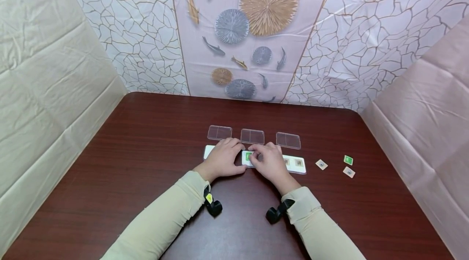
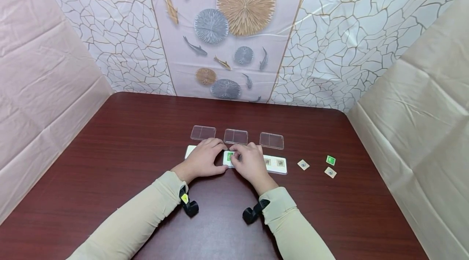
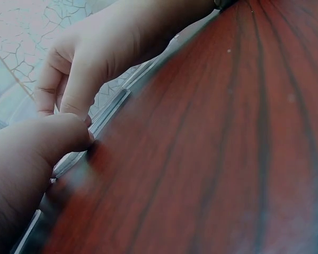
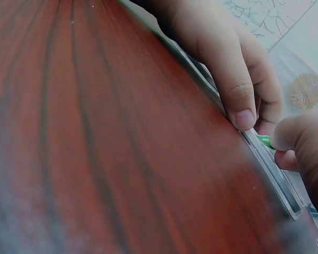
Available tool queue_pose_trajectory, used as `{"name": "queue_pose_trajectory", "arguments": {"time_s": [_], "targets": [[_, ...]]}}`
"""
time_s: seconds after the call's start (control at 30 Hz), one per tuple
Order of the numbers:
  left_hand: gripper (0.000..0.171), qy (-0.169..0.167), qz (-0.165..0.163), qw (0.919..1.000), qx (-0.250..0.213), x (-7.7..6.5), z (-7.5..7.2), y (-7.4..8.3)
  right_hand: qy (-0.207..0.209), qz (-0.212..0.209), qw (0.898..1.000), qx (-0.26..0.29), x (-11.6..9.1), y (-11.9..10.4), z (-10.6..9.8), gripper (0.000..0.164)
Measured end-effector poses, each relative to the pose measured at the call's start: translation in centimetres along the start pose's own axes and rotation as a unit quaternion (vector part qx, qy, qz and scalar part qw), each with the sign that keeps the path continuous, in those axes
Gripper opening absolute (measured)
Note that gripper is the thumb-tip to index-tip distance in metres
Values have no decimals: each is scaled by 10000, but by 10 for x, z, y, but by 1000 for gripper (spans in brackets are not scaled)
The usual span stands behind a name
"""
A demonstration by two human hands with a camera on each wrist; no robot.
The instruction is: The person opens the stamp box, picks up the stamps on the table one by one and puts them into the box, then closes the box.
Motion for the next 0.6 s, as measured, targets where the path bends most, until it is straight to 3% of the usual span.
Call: {"name": "queue_pose_trajectory", "arguments": {"time_s": [0.6], "targets": [[53, -63, -29, 10000, 60, 0, -1, 1, 56, -659, 9951, -737, -2, -17, 1, 11]]}}
Point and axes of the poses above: each hand's wrist, its own x-axis towards the middle knuckle, its own z-axis out of the palm, y = z × x, the point moved 8 cm from there along x, towards the middle knuckle, and after that the axes turned 5 degrees about z, right-handed, at the moved point
